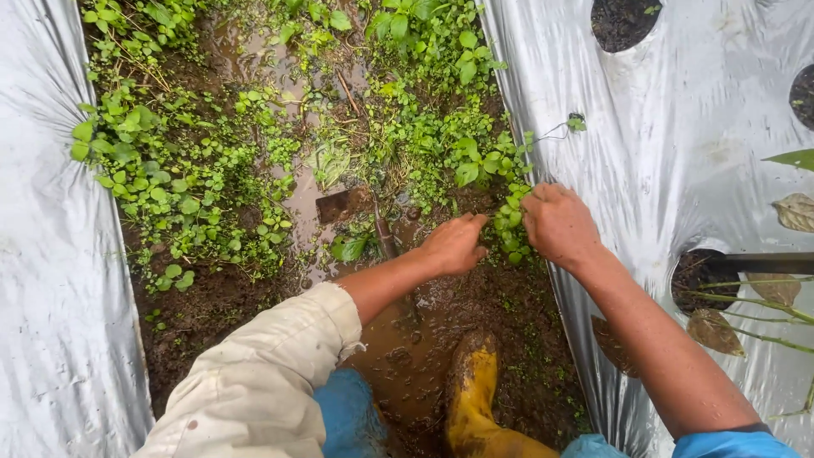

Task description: The person walks through a muddy agricultural field and uses a hand hoe to loosen soil and remove weeds from between rows of plants covered by white plastic mulch. They also pull weeds by hand and gather the removed vegetation into a pile.

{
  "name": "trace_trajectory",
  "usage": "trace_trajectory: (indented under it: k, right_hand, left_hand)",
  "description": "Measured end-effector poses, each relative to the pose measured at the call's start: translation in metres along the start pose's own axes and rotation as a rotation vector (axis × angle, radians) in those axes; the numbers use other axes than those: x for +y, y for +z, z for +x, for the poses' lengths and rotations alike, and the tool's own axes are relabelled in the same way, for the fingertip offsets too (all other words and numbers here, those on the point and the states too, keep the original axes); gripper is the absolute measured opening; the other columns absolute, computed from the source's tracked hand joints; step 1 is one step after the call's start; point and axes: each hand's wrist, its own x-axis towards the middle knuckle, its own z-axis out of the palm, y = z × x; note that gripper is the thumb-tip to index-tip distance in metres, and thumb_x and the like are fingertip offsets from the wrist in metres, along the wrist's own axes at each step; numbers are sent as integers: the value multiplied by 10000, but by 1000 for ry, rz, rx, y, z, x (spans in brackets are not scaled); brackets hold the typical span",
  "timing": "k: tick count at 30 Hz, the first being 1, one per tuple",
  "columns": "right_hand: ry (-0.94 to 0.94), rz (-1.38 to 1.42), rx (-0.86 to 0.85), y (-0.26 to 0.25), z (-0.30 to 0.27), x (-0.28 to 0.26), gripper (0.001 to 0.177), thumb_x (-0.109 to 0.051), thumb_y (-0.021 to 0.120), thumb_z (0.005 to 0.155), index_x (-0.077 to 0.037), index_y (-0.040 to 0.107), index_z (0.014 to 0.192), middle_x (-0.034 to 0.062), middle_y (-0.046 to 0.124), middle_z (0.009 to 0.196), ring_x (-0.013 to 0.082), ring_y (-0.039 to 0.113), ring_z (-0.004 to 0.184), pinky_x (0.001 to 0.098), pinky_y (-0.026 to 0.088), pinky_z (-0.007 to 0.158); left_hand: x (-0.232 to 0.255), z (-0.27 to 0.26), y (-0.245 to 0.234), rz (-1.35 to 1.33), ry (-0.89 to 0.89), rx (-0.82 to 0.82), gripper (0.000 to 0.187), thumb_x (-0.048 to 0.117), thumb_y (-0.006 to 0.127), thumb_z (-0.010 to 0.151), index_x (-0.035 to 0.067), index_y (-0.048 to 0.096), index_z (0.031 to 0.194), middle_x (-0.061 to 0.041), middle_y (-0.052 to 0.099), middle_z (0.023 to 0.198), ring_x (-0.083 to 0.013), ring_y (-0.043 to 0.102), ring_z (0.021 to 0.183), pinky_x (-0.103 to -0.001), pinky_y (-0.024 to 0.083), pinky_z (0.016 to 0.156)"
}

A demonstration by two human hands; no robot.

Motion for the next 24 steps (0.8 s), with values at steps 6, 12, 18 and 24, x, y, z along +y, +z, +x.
trace_trajectory:
  k: [6, 12, 18, 24]
  right_hand:
    - [-18, 33, -51, -57, -13, -28, 116, -76, 639, 932, -120, 734, 884, 42, 670, 861, 221, 647, 859, 323, 523, 811]
    - [-149, -395, -68, -12, -32, -54, 36, -137, 690, 866, -167, 708, 878, 27, 642, 956, 199, 516, 916, 377, 360, 810]
    - [-102, -156, 284, 33, -32, -28, 81, -102, 680, 866, -149, 694, 801, 48, 618, 833, 205, 548, 809, 355, 403, 726]
    - [94, -231, 6, -20, -5, -45, 119, -115, 665, 941, -159, 731, 1030, 32, 645, 947, 183, 574, 873, 331, 446, 769]
  left_hand:
    - [1, -5, 10, -146, -64, 21, 615, 146, 659, 953, -67, 429, 1482, -320, 605, 1310, -522, 616, 1225, -686, 527, 988]
    - [4, -2, 16, -257, -156, -13, 619, 165, 657, 955, -17, 445, 1507, -245, 647, 1317, -450, 633, 1246, -660, 508, 1028]
    - [-13, 13, 34, -314, -177, -3, 596, 171, 643, 967, -26, 457, 1499, -243, 662, 1320, -454, 624, 1260, -660, 491, 1050]
    - [1, 3, 17, -335, -185, 5, 611, 220, 643, 965, -9, 464, 1502, -206, 676, 1334, -448, 618, 1278, -660, 473, 1058]
